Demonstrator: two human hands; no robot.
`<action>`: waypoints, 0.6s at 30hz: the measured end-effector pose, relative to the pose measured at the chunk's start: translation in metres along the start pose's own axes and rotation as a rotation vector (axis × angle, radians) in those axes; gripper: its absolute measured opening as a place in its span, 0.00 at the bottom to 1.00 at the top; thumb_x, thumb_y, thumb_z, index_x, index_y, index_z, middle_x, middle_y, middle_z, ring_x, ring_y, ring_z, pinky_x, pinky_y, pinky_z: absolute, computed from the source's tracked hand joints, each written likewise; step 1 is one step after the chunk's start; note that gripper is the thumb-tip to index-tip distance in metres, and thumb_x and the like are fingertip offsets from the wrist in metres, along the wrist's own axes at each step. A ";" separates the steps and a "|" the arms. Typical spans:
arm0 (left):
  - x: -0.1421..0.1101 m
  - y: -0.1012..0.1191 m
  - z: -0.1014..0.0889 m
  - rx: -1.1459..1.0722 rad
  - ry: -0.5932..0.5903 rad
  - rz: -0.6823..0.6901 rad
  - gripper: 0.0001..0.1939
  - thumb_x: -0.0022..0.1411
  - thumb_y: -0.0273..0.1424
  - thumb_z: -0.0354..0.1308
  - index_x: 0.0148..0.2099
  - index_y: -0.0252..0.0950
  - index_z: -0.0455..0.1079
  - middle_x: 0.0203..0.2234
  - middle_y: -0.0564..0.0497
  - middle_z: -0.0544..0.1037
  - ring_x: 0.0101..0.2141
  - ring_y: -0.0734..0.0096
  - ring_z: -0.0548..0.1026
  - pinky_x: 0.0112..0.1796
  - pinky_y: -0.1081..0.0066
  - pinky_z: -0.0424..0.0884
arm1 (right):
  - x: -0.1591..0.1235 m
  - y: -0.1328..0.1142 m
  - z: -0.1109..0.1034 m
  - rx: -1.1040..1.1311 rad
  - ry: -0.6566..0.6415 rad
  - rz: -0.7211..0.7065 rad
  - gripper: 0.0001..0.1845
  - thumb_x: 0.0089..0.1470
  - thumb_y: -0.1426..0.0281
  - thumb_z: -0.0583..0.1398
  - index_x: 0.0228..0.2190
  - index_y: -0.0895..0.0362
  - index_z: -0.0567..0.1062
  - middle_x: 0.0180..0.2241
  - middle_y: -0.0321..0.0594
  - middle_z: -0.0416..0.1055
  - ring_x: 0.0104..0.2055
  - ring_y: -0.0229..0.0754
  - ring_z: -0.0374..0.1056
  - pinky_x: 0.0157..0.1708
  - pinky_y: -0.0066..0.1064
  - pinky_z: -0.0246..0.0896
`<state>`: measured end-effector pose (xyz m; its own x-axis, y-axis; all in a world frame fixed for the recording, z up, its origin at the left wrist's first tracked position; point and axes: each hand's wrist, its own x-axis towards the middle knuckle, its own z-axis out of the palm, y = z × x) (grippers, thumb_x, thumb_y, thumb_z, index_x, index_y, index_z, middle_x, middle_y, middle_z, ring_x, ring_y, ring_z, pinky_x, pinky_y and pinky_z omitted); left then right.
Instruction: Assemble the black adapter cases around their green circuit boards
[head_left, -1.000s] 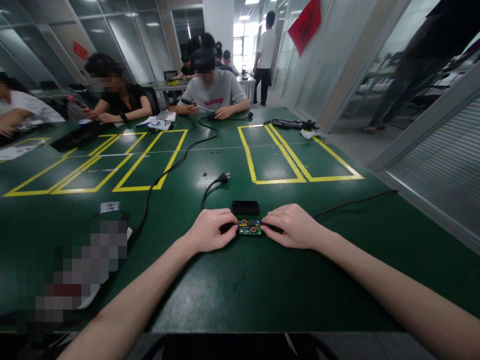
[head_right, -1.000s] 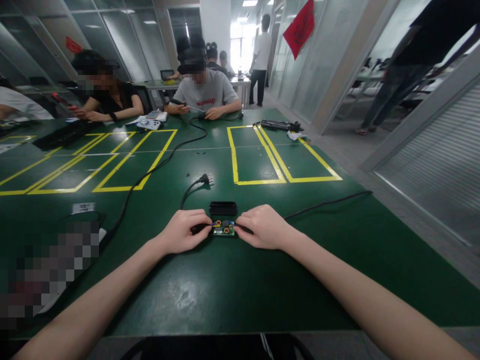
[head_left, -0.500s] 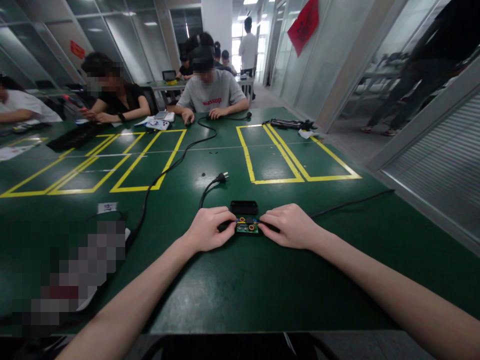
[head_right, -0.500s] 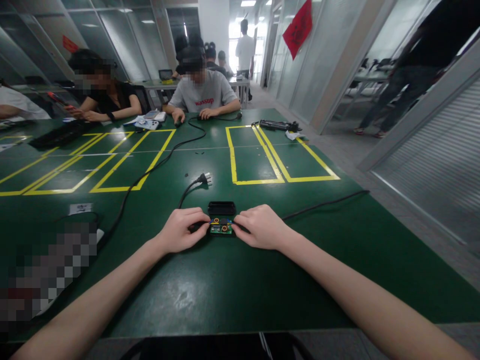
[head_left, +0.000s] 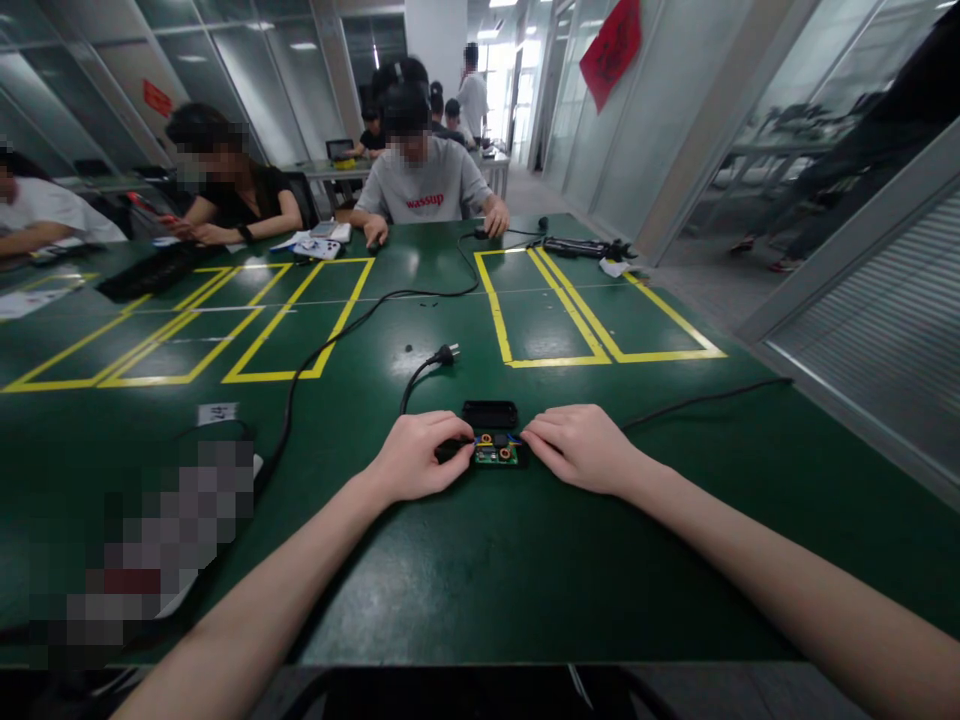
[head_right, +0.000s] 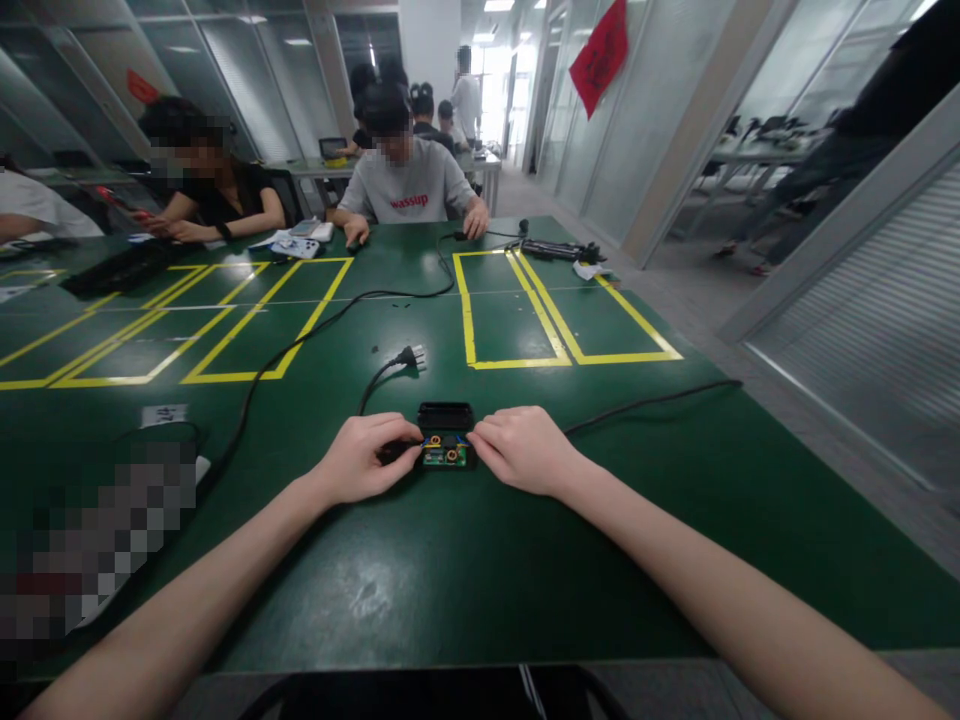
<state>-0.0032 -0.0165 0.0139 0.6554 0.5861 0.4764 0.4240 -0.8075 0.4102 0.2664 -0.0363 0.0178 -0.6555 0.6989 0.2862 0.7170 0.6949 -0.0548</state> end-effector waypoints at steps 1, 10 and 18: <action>0.000 0.000 0.000 -0.002 0.001 0.006 0.06 0.65 0.29 0.57 0.37 0.35 0.74 0.28 0.52 0.78 0.27 0.73 0.74 0.30 0.74 0.67 | 0.000 0.001 0.001 -0.002 0.016 0.020 0.22 0.69 0.69 0.51 0.27 0.58 0.77 0.25 0.42 0.76 0.27 0.41 0.71 0.30 0.32 0.52; 0.003 0.000 0.002 0.040 -0.036 -0.035 0.06 0.67 0.26 0.54 0.39 0.36 0.72 0.31 0.50 0.77 0.32 0.70 0.74 0.34 0.73 0.69 | 0.002 0.002 0.004 0.030 -0.025 0.132 0.20 0.67 0.67 0.53 0.25 0.56 0.75 0.26 0.42 0.76 0.28 0.41 0.69 0.30 0.31 0.51; 0.001 -0.002 0.005 -0.011 -0.104 -0.147 0.07 0.70 0.29 0.53 0.39 0.37 0.72 0.31 0.52 0.79 0.29 0.72 0.75 0.33 0.74 0.68 | 0.007 0.002 0.004 0.138 -0.132 0.239 0.20 0.65 0.66 0.53 0.21 0.55 0.68 0.21 0.38 0.70 0.24 0.39 0.64 0.28 0.30 0.47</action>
<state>-0.0001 -0.0150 0.0094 0.6484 0.6872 0.3277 0.5134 -0.7125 0.4784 0.2625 -0.0296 0.0156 -0.5033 0.8552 0.1234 0.8218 0.5179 -0.2375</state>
